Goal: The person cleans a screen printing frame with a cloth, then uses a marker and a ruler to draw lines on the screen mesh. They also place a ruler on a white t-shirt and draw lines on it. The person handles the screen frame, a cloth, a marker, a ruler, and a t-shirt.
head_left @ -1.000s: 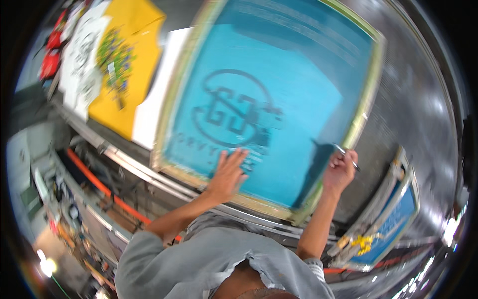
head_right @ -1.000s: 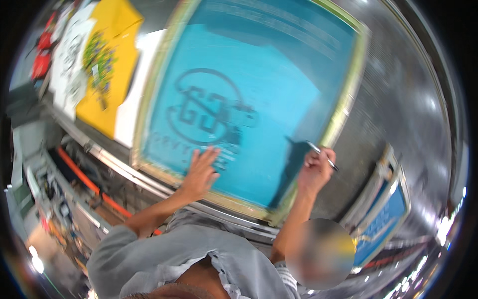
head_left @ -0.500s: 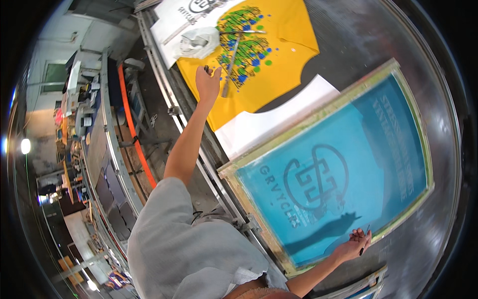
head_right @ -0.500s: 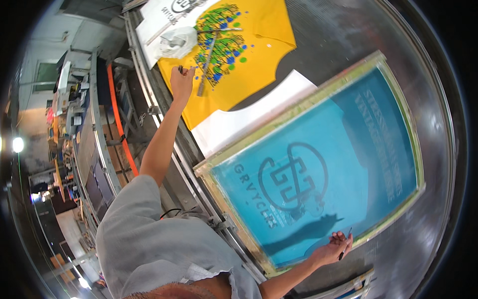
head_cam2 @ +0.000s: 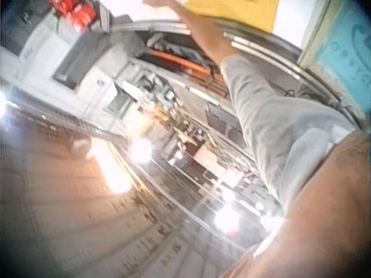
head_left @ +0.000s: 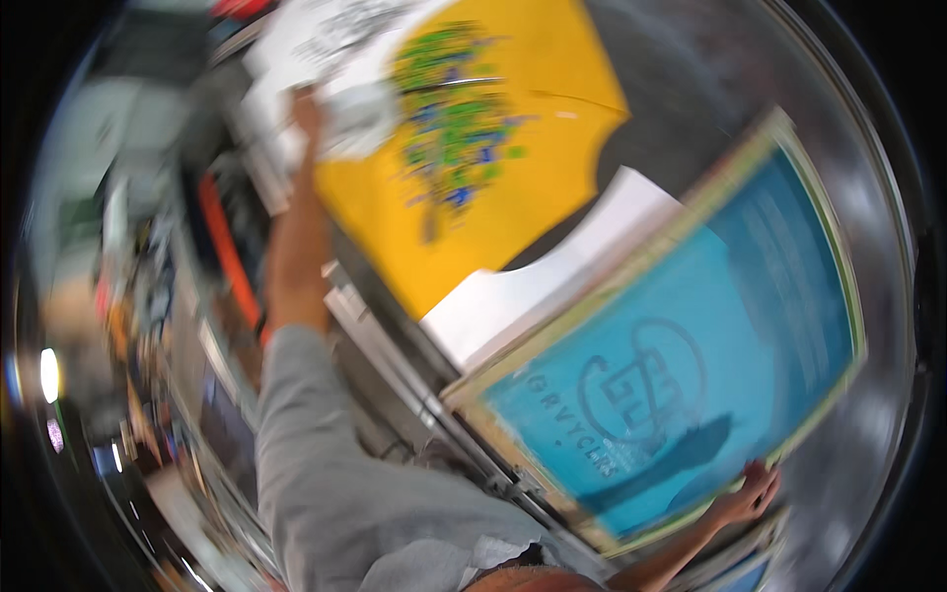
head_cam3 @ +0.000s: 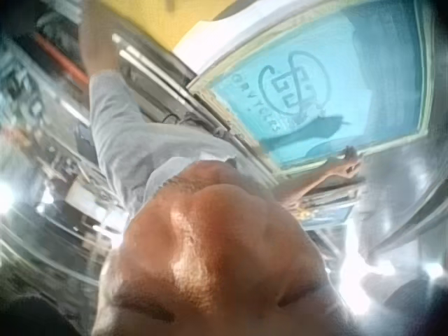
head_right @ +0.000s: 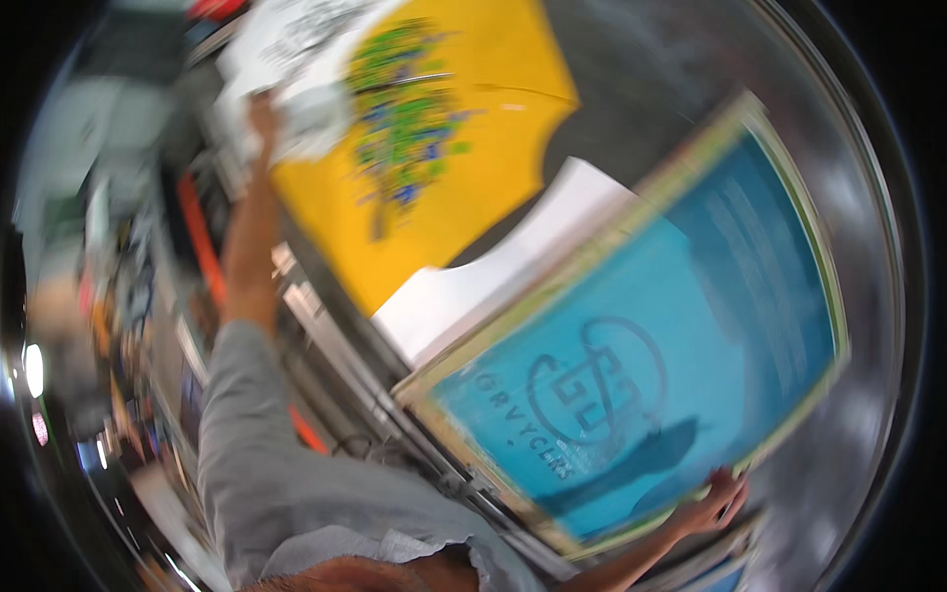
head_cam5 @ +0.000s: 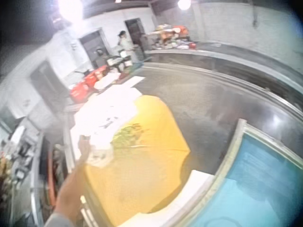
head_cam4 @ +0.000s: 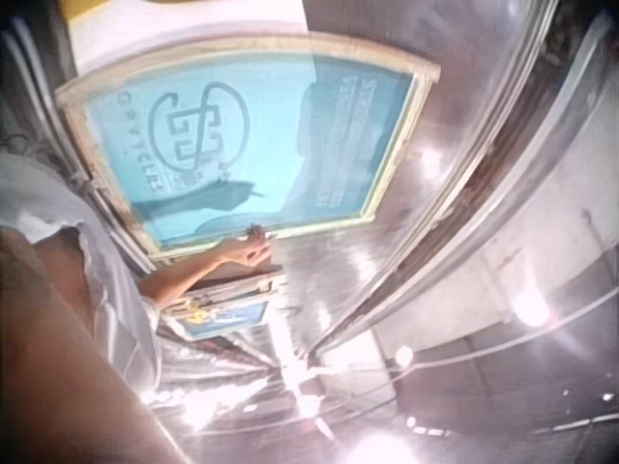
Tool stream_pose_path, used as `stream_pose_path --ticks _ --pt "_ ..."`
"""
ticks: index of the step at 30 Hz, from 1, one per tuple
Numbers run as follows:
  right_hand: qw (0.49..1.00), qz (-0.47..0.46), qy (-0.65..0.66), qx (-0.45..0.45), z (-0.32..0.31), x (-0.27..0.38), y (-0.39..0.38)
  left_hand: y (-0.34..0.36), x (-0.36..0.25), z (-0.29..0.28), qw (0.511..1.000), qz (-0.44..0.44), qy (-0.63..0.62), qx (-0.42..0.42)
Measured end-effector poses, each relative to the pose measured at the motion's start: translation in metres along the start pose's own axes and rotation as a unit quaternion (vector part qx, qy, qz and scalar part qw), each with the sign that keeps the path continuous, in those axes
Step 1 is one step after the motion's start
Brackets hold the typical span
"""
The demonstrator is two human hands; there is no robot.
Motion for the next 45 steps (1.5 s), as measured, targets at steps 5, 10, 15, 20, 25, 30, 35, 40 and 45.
stream_pose_path --ticks 5,10,15,20,25,30,35,40,45 --pt "0.997 -0.025 -0.070 -0.034 -0.033 0.032 0.024 -0.007 0.117 0.118 0.965 -0.014 0.025 0.261" --pt "0.999 -0.017 -0.042 0.007 0.020 0.065 0.009 -0.032 0.154 0.175 0.933 -0.025 -0.004 0.360" --pt "0.999 -0.017 0.011 0.038 0.056 0.055 -0.006 -0.002 0.177 0.183 0.895 -0.075 -0.096 0.428" --pt "0.998 -0.014 0.028 0.051 0.052 0.050 -0.020 0.058 0.090 0.078 0.982 0.042 0.035 0.178" --pt "0.997 -0.061 0.024 -0.044 -0.025 0.038 0.003 0.060 -0.226 -0.091 0.891 0.209 -0.283 0.286" --pt "0.986 -0.141 0.023 -0.090 -0.086 0.032 0.038 -0.122 -0.501 -0.197 0.592 0.266 -0.415 0.638" --pt "0.985 -0.140 0.095 0.039 -0.087 0.005 0.086 -0.302 -0.648 -0.251 0.420 0.371 -0.343 0.754" --pt "0.984 -0.082 0.101 0.118 -0.093 -0.035 0.117 -0.393 -0.741 -0.208 0.419 0.379 -0.339 0.752" --pt "0.975 -0.187 0.001 0.121 -0.076 -0.044 0.112 -0.426 -0.802 -0.183 0.453 0.352 -0.335 0.747"
Point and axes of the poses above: each hand's wrist, its own y-axis towards the middle knuckle, its own z-axis out of the palm, x = y × z, the point moved 9 cm from there along y, towards the middle knuckle, and after that the axes turned 5 degrees about -y, right-handed, at the moved point
